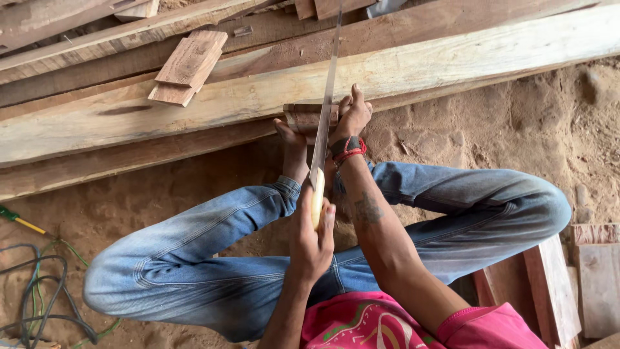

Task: The person sits on the floor and uses a hand saw to cut a small rectangular block of wood. They hold the wood steady with one hand and saw with the other, producing sawdust as they work.

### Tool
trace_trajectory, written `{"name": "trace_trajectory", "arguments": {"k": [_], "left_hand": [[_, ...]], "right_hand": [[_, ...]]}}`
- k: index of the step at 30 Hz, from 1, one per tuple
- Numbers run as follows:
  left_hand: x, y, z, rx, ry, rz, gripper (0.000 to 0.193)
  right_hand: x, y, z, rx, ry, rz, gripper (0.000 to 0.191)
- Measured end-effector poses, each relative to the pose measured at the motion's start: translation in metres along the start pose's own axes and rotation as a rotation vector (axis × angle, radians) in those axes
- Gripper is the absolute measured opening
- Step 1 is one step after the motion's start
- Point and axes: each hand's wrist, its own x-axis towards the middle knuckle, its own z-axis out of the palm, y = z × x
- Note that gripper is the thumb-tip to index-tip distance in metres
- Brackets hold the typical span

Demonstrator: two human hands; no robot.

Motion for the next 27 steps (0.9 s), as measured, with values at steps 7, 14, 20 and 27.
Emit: {"name": "trace_trajectory", "arguments": {"k": [7, 14, 20, 27], "left_hand": [[0.090, 0.020, 0.025, 0.005, 0.079, 0.141, 0.047], [0.088, 0.012, 0.025, -0.035, 0.093, 0.118, 0.046], [0.084, -0.024, 0.039, 0.005, 0.115, 0.110, 0.046], [0.105, -0.043, 0.061, -0.013, 0.083, 0.129, 0.043]], "right_hand": [[0.004, 0.000, 0.002, -0.183, 0.048, -0.260, 0.035], [-0.012, 0.016, -0.021, -0.265, 0.013, -0.391, 0.032], [-0.008, 0.003, -0.015, -0.149, 0.134, -0.126, 0.052], [0.026, 0.014, -0.015, -0.325, 0.062, -0.363, 0.048]]}}
